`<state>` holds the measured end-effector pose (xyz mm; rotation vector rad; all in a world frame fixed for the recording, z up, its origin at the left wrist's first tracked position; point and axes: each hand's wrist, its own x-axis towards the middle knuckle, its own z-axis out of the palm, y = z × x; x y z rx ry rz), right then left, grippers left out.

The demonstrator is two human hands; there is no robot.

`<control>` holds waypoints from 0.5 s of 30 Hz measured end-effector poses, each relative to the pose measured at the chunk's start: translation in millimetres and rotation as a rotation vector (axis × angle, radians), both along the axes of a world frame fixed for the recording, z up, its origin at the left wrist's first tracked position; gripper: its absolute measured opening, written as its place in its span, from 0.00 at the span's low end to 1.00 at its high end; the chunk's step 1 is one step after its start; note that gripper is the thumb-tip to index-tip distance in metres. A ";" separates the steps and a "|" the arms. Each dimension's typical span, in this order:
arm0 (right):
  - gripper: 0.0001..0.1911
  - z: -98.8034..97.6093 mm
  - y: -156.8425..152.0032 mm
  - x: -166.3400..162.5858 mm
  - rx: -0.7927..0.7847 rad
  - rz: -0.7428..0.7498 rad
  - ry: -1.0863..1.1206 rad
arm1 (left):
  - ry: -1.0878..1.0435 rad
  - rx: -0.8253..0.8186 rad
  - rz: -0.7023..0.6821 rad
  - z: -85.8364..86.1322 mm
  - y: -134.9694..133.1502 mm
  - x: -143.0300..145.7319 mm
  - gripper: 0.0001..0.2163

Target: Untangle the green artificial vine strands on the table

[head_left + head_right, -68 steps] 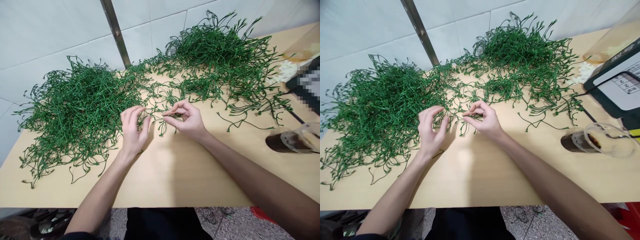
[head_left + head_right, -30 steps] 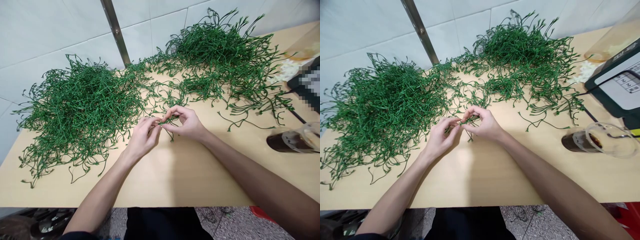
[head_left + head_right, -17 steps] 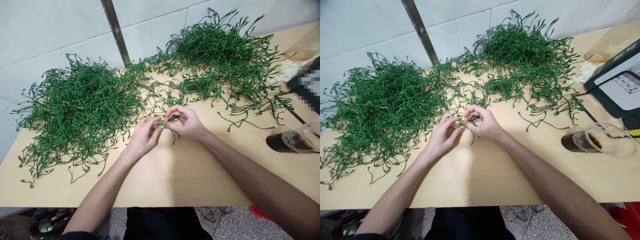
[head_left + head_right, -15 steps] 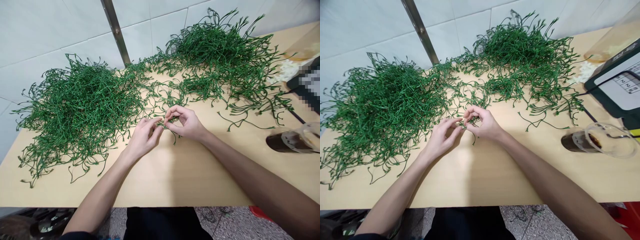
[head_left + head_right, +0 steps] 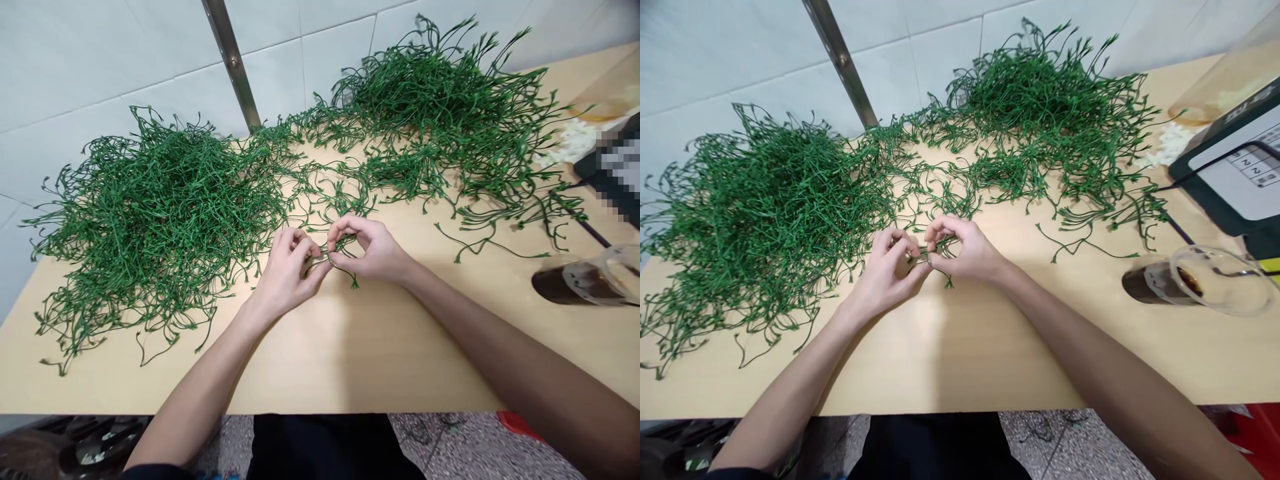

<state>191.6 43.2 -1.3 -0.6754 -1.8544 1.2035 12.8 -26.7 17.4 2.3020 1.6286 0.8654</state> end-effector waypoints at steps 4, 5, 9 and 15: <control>0.08 -0.9 0.3 -0.9 -0.022 -0.003 0.039 | -0.050 -0.035 -0.055 5.3 -0.5 -1.7 0.03; 0.09 -0.7 0.4 -1.1 -0.036 0.000 0.049 | -0.069 -0.054 -0.060 5.7 -0.3 -1.8 0.05; 0.10 0.0 1.0 -1.1 -0.092 0.009 0.060 | -0.080 -0.059 0.004 3.4 0.9 1.2 0.11; 0.09 -3.6 4.5 -0.2 0.005 -0.010 0.002 | -0.064 0.002 0.019 -2.8 2.0 4.8 0.11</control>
